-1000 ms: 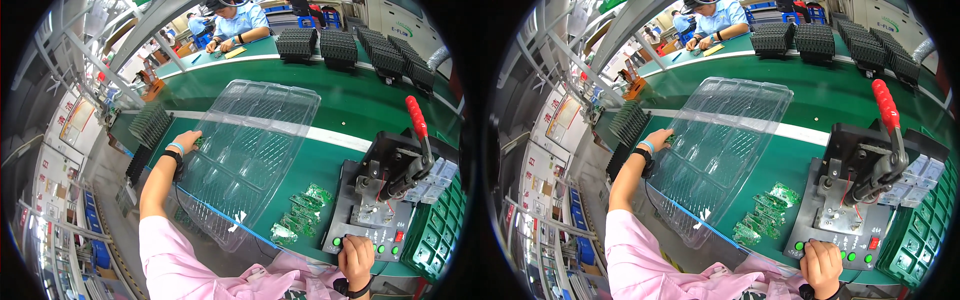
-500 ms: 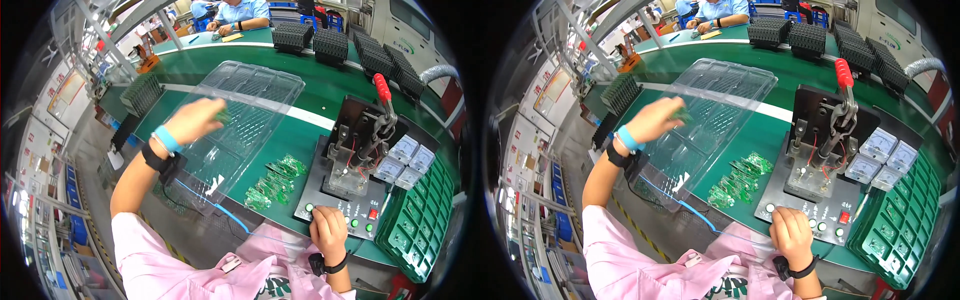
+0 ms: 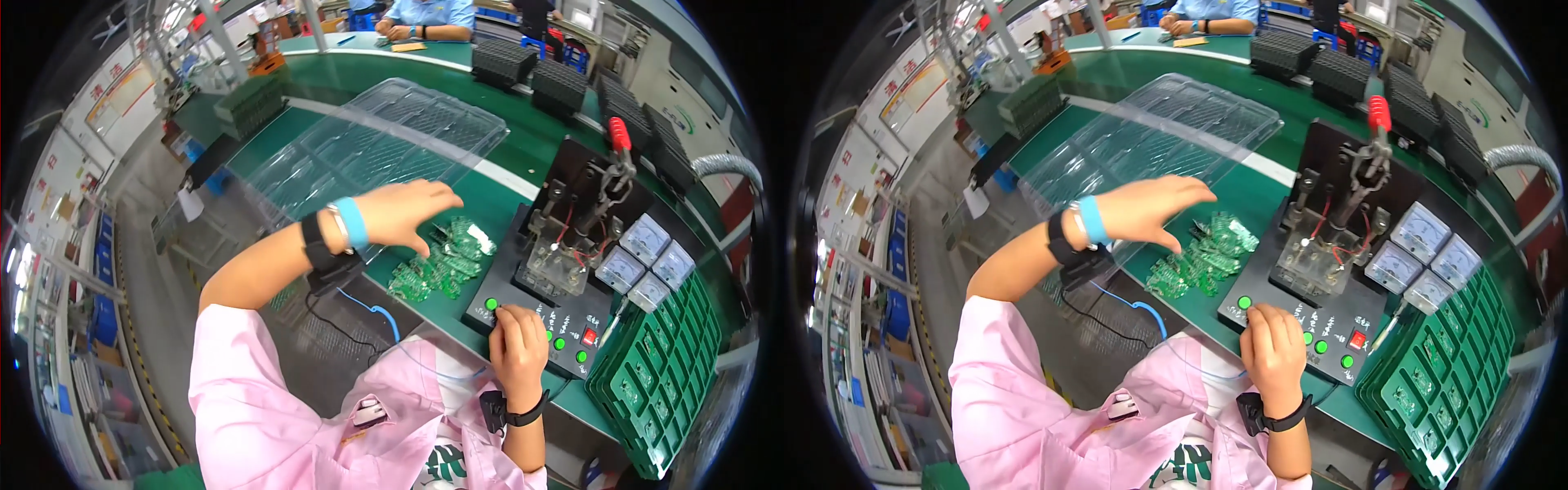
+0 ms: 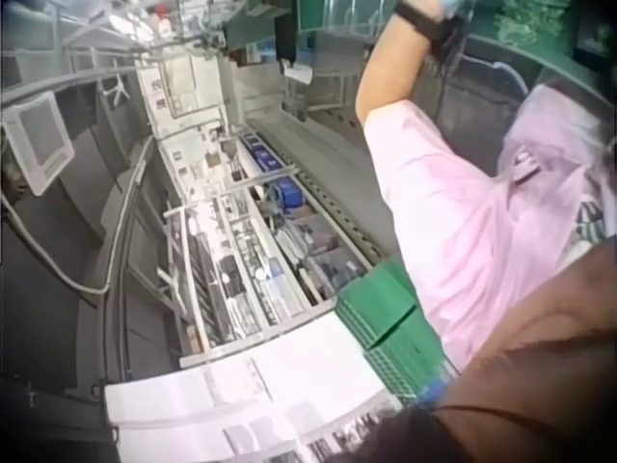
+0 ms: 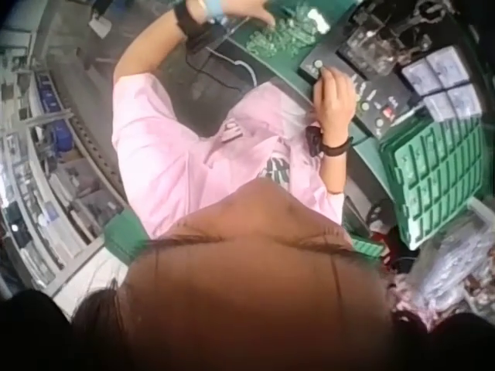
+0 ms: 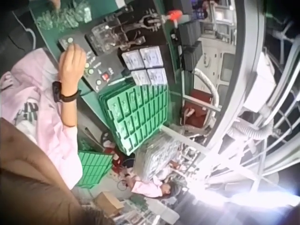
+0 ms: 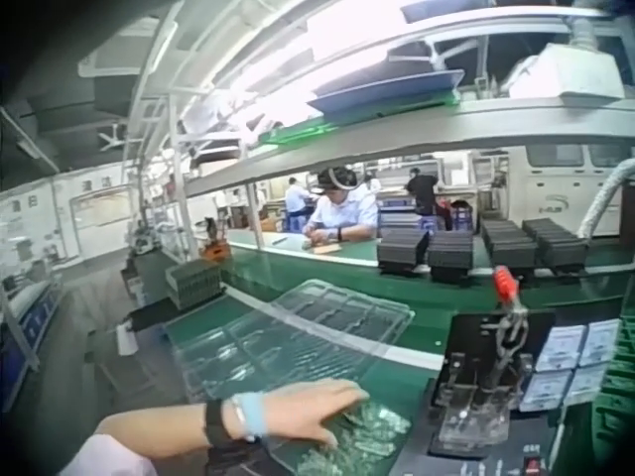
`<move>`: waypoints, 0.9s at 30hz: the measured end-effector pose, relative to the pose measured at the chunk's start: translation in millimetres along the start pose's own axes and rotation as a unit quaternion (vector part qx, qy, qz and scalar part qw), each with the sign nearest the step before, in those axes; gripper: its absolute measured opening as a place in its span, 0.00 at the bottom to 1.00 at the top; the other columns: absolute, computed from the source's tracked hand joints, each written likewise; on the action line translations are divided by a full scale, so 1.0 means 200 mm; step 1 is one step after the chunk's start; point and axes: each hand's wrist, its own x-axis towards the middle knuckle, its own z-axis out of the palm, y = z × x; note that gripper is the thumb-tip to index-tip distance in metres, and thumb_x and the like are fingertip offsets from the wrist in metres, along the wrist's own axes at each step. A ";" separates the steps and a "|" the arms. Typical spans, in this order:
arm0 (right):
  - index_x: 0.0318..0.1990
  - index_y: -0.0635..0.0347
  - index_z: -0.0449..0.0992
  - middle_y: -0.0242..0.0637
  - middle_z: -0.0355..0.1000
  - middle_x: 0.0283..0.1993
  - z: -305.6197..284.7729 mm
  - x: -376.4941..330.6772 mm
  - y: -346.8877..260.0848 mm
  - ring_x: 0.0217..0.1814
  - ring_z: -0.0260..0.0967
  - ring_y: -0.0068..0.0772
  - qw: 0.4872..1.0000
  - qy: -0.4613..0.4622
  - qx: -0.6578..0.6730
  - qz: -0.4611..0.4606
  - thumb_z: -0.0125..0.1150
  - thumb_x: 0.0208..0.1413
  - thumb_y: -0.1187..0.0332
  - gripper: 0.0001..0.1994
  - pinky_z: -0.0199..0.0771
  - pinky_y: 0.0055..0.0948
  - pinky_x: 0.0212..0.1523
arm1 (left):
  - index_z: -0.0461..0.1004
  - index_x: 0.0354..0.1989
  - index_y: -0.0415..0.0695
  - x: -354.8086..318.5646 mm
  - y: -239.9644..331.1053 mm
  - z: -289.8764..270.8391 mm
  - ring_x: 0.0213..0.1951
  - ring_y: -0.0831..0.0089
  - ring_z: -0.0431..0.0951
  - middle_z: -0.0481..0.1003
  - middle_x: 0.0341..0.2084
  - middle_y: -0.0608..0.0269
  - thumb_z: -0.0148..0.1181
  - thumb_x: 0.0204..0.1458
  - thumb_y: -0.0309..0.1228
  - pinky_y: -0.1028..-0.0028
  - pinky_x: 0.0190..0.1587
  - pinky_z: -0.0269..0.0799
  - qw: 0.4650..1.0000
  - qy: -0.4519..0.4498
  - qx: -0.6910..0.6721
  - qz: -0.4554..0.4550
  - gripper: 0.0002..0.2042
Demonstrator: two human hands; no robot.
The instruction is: The person is testing printed circuit boards (PCBs) by placing them into a testing fixture, pulling a lever, and monitoring gauges.
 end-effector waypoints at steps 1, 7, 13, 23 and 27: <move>0.39 0.67 0.74 0.43 0.74 0.39 0.00 0.00 0.01 0.39 0.72 0.44 1.000 0.004 -0.006 -0.001 0.61 0.42 0.83 0.13 0.72 0.37 0.41 | 0.65 0.58 0.42 -0.07 0.01 -0.04 0.56 0.54 0.69 0.68 0.54 0.52 0.71 0.42 0.33 0.60 0.58 0.67 1.000 0.001 -0.003 -0.012 0.33; 0.38 0.67 0.74 0.45 0.74 0.39 0.00 0.00 -0.01 0.39 0.72 0.46 1.000 0.007 0.011 0.009 0.59 0.44 0.86 0.12 0.72 0.37 0.40 | 0.59 0.65 0.42 -0.66 0.08 0.03 0.63 0.55 0.63 0.65 0.59 0.49 0.70 0.48 0.34 0.64 0.64 0.59 0.946 0.245 -0.014 -0.213 0.36; 0.38 0.67 0.75 0.46 0.74 0.40 0.02 -0.01 -0.02 0.41 0.72 0.46 1.000 0.005 0.007 0.005 0.58 0.46 0.86 0.11 0.72 0.37 0.42 | 0.31 0.72 0.44 -0.80 0.19 0.46 0.53 0.51 0.74 0.66 0.57 0.42 0.64 0.53 0.34 0.62 0.52 0.74 0.567 0.446 -0.503 -0.477 0.48; 0.38 0.68 0.75 0.46 0.74 0.40 0.01 -0.03 -0.03 0.41 0.72 0.46 1.000 0.010 0.022 -0.012 0.57 0.49 0.85 0.09 0.72 0.37 0.44 | 0.35 0.70 0.39 -1.06 0.03 0.21 0.47 0.50 0.77 0.69 0.53 0.42 0.52 0.45 0.18 0.63 0.42 0.81 0.429 0.668 -0.527 -0.303 0.43; 0.38 0.68 0.75 0.46 0.74 0.40 0.00 -0.05 -0.01 0.41 0.72 0.46 0.999 0.016 0.043 0.002 0.57 0.51 0.84 0.08 0.72 0.36 0.44 | 0.64 0.56 0.32 -1.49 0.25 0.05 0.51 0.48 0.74 0.69 0.54 0.40 0.51 0.43 0.24 0.57 0.50 0.76 0.425 0.708 -0.494 -0.273 0.27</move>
